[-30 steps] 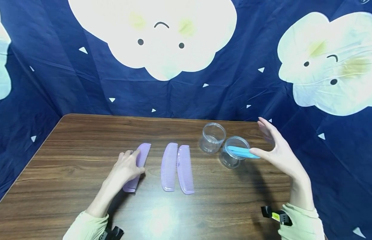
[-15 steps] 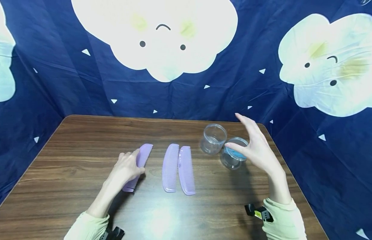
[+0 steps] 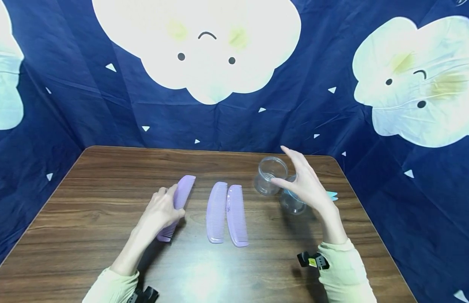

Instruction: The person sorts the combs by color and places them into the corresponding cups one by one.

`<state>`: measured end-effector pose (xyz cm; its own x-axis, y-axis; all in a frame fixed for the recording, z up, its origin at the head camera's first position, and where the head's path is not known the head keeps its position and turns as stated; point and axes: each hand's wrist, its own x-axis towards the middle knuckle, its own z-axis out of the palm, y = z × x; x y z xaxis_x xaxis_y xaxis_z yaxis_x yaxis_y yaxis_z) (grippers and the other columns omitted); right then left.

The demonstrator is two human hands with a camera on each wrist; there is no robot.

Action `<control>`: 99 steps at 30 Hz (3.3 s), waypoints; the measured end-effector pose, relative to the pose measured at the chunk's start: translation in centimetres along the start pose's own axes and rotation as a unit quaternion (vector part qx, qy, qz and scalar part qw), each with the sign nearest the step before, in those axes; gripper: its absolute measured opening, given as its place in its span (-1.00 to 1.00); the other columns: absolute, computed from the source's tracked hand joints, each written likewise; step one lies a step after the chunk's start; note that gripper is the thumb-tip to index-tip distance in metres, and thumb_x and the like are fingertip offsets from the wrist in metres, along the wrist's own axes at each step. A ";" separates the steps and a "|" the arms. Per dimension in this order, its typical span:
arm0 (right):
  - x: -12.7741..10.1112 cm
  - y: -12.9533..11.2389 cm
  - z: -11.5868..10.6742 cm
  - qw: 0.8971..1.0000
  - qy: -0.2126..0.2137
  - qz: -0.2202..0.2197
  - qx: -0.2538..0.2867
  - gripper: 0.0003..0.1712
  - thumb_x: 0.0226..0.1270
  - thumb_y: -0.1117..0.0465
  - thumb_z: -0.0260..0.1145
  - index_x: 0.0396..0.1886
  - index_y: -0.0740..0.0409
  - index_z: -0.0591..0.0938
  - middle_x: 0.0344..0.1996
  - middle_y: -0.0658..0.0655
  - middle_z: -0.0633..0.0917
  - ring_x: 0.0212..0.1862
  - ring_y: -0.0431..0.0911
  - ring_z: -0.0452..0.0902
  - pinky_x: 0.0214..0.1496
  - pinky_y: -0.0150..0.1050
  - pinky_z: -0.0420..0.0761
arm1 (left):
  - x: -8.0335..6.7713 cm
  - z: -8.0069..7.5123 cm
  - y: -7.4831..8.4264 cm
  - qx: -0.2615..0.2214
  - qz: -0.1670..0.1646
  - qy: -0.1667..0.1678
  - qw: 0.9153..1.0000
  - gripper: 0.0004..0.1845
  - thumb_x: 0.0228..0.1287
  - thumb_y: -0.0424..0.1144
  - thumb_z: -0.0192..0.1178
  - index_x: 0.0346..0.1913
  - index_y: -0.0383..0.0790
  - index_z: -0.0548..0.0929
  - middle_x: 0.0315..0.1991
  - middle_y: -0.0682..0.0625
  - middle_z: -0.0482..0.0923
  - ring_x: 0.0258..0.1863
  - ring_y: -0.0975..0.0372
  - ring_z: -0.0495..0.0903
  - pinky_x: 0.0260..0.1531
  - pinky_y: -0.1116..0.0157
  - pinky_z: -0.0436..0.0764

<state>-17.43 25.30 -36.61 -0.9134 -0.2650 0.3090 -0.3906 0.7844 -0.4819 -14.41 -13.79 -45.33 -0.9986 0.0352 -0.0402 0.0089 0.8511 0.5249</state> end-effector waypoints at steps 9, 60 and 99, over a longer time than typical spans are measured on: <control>1.5 1.2 2.1 0.999 -0.045 0.022 -0.020 0.12 0.23 -0.12 0.53 0.66 0.01 0.15 0.59 0.28 0.22 0.60 0.23 0.12 0.50 0.33 0.30 | -0.1 -0.1 0.2 -0.024 0.016 0.024 0.999 -0.01 -0.07 -0.31 0.31 0.54 -0.39 0.22 0.26 -0.41 0.38 0.23 -0.27 0.42 0.15 -0.22 0.55; 3.4 1.4 6.8 0.984 -0.103 0.095 -0.108 0.23 0.06 -0.18 0.60 0.60 0.20 0.23 0.47 0.42 0.32 0.48 0.34 0.29 0.41 0.34 0.42 | -0.2 -1.1 1.8 -0.077 0.094 0.115 0.986 -0.03 0.05 -0.29 0.32 0.58 -0.37 0.18 0.30 -0.34 0.36 0.25 -0.20 0.45 0.26 -0.15 0.52; -0.2 0.0 10.9 0.992 -0.049 0.056 0.098 0.32 -0.16 -0.08 0.74 0.60 0.03 0.23 0.41 0.23 0.44 0.41 0.15 0.42 0.44 0.18 0.44 | 0.1 -2.2 3.8 -0.151 0.130 0.129 0.971 0.01 0.10 -0.22 0.40 0.63 -0.13 0.15 0.37 -0.17 0.32 0.23 -0.02 0.51 0.24 -0.01 0.56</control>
<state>-18.46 19.25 -45.58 -0.9551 -0.2437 0.1686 -0.2929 0.6904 -0.6614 -14.63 -11.69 -41.49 -0.9447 0.0626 0.3220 0.2862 0.6371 0.7157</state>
